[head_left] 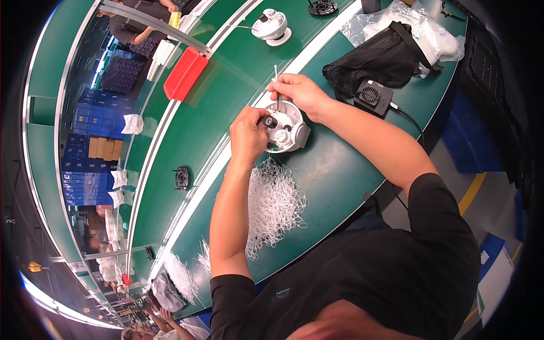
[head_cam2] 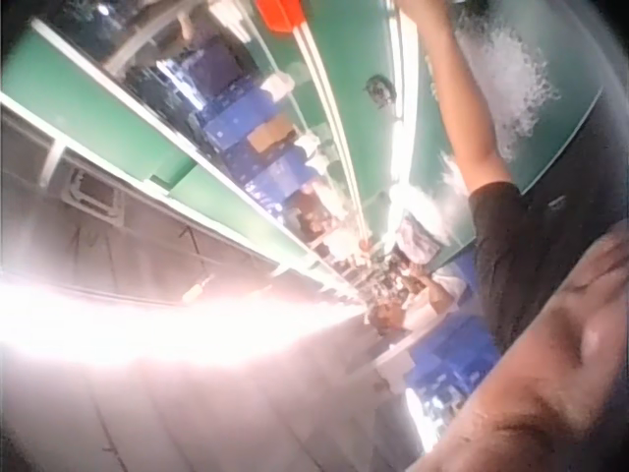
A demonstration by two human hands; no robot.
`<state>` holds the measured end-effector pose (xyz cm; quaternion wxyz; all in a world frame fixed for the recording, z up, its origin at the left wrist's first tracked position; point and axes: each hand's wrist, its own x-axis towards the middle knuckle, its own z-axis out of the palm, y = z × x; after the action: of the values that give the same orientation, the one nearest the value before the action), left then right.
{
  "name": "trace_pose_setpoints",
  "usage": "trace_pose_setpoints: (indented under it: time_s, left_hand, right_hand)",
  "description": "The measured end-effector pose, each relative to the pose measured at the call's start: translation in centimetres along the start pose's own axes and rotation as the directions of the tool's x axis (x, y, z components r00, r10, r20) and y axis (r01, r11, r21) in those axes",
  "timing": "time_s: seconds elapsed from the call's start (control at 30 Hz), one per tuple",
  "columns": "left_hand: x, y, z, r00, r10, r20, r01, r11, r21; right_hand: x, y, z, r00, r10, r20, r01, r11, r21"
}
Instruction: The person assembles small white cables by hand at a green workbench. They pick up a white cable and a white plastic connector, insert the cable into the connector, and place the finished unit on the table. This process is repeated continuously throughout the clip.
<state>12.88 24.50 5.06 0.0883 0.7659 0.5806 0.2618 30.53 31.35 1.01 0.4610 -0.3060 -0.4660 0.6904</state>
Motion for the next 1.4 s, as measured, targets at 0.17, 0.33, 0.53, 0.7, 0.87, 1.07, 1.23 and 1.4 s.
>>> trace_pose_setpoints:
  time_s: [0.17, 0.33, 0.53, 0.7, 0.87, 1.07, 1.23, 1.4]
  left_hand:
    - [-0.2, 0.1, 0.3, 0.999, -0.010, -0.053, 0.012, 0.999, 0.043]
    - [-0.6, -0.2, 0.3, 0.994, -0.009, -0.106, 0.006, 1.000, -0.026]
    - [-0.9, -0.6, 0.3, 0.984, -0.004, -0.180, 0.010, 0.999, 0.032]
    - [-1.2, -1.9, 0.3, 0.973, -0.114, -0.203, 0.103, 0.993, -0.061]
    - [-1.4, -2.3, -0.9, 0.967, -0.253, -0.030, 0.246, 0.956, -0.161]
    - [-2.7, -2.8, -2.0, 0.838, -0.399, 0.373, 0.539, 0.712, -0.450]
    - [-2.3, -4.1, -1.8, 0.805, -0.431, 0.408, 0.588, 0.484, -0.649]
    - [2.1, -8.7, -2.6, 0.772, -0.607, 0.188, 0.477, 0.358, -0.803]
  right_hand:
    - [0.1, 0.0, -1.1, 0.983, -0.143, 0.118, 0.179, 0.898, -0.402]
    - [-0.9, -0.6, -0.7, 0.858, -0.339, 0.385, 0.512, 0.516, -0.687]
    - [-0.9, -1.2, -0.7, 0.855, -0.275, 0.440, 0.511, 0.303, -0.804]
    - [-1.3, -2.1, -0.8, 0.881, -0.163, 0.444, 0.469, 0.422, -0.776]
    - [-0.4, -0.5, -1.4, 0.860, -0.240, 0.450, 0.501, 0.554, -0.664]
    - [0.7, 2.3, -1.9, 0.958, -0.278, -0.067, 0.262, 0.947, -0.188]
    - [1.3, 4.3, -2.1, 0.930, -0.312, -0.196, 0.204, 0.878, -0.433]
    - [0.8, 4.2, -1.3, 0.942, -0.317, -0.109, 0.207, 0.807, -0.553]
